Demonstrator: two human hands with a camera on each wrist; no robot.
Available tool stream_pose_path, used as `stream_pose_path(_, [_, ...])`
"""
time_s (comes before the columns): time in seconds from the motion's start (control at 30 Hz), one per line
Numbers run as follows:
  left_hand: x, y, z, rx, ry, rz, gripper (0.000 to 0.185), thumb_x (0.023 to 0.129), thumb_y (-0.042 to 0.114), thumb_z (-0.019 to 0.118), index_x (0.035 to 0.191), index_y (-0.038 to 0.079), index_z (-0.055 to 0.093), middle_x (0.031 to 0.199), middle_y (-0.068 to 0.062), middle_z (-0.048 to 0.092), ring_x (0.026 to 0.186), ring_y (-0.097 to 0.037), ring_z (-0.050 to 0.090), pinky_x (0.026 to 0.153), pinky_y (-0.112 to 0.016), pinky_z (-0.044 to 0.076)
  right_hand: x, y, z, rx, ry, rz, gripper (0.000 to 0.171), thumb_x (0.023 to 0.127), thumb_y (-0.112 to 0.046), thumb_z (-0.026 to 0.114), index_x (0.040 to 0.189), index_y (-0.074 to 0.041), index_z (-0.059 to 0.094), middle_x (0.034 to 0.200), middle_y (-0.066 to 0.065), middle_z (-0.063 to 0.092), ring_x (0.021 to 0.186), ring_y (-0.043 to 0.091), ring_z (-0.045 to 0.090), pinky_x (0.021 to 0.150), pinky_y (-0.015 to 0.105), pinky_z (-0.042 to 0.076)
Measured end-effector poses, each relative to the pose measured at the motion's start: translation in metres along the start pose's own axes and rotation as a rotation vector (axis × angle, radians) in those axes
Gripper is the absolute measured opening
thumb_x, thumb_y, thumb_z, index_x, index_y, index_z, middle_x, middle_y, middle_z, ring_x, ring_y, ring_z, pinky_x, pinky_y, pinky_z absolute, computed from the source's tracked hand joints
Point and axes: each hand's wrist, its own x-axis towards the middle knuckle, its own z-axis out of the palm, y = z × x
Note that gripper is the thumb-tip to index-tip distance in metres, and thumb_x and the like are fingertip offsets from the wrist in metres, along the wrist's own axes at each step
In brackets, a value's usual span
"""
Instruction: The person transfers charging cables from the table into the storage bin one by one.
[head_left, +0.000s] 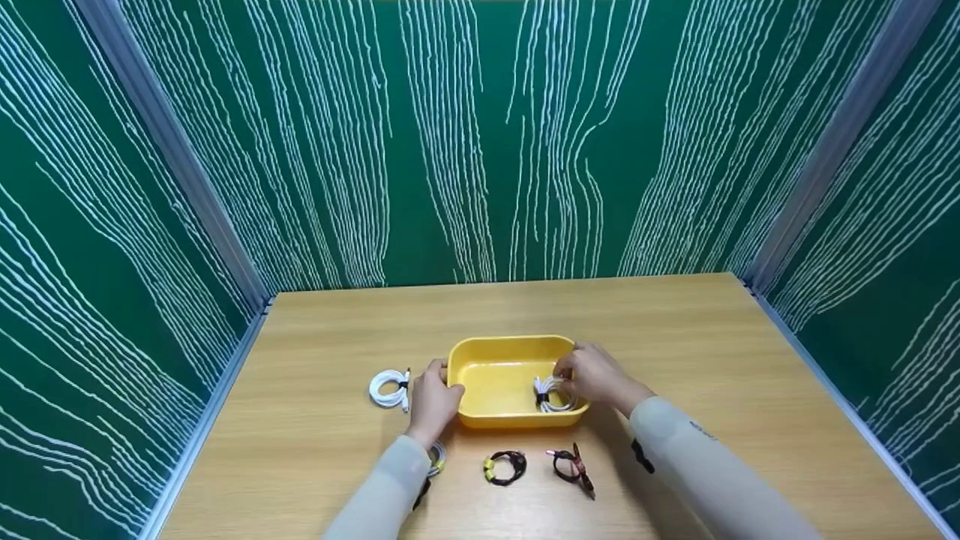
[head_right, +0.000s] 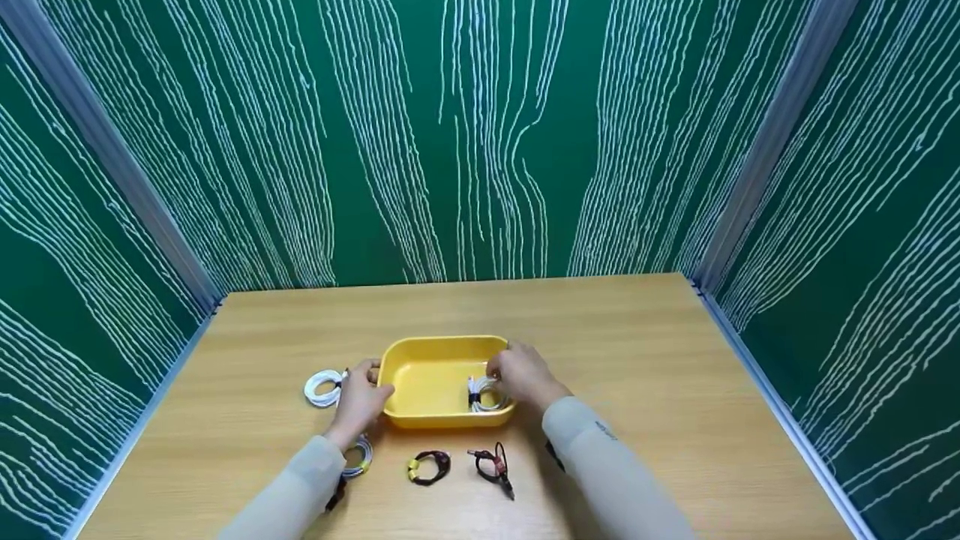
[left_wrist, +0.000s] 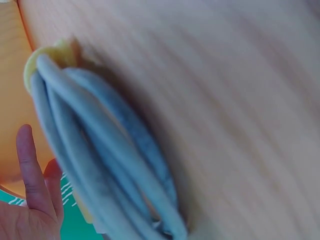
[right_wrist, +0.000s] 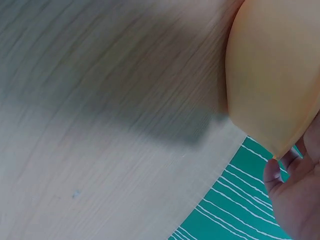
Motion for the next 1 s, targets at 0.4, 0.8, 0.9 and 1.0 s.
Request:
stream_pose_path(0.4, [0.002,-0.001,0.005,-0.008,0.01,0.043,0.042,0.081,0.0,0.069,0.123,-0.004,0.069,0.091,-0.017,0.079,0.076,-0.023,0.072,0.065,-0.036,0.06,0.002,0.003,-0.005,-0.009,-0.087,0.003,0.013,0.087,-0.015,0.091,0.099,-0.015,0.087,0.092,-0.005,0.079,0.099,0.021,0.058,0.098,0.05,0.047])
stream_pose_path(0.8, [0.003,-0.001,0.006,0.016,0.005,0.001,0.041,0.081,0.003,0.071,0.121,0.0,0.07,0.092,-0.009,0.08,0.079,-0.019,0.072,0.07,-0.036,0.059,-0.007,-0.002,-0.013,0.144,-0.051,0.076,0.027,0.09,-0.016,0.089,0.115,-0.006,0.083,0.112,0.006,0.078,0.11,0.032,0.065,0.104,0.054,0.055])
stream_pose_path(0.9, [0.009,-0.014,0.011,0.024,-0.002,0.003,0.042,0.082,0.002,0.071,0.123,-0.001,0.07,0.093,-0.012,0.08,0.079,-0.022,0.072,0.068,-0.037,0.06,-0.009,-0.004,-0.015,0.177,-0.04,0.082,0.029,0.092,-0.018,0.088,0.117,-0.004,0.082,0.115,0.008,0.077,0.11,0.032,0.065,0.104,0.054,0.056])
stream_pose_path(1.0, [0.007,-0.013,0.008,0.021,-0.005,0.003,0.042,0.083,0.001,0.07,0.125,-0.003,0.069,0.094,-0.015,0.078,0.079,-0.024,0.072,0.067,-0.036,0.06,-0.011,-0.006,-0.017,0.183,-0.024,0.072,0.031,0.092,-0.02,0.088,0.118,-0.004,0.082,0.116,0.008,0.079,0.111,0.033,0.065,0.104,0.054,0.056])
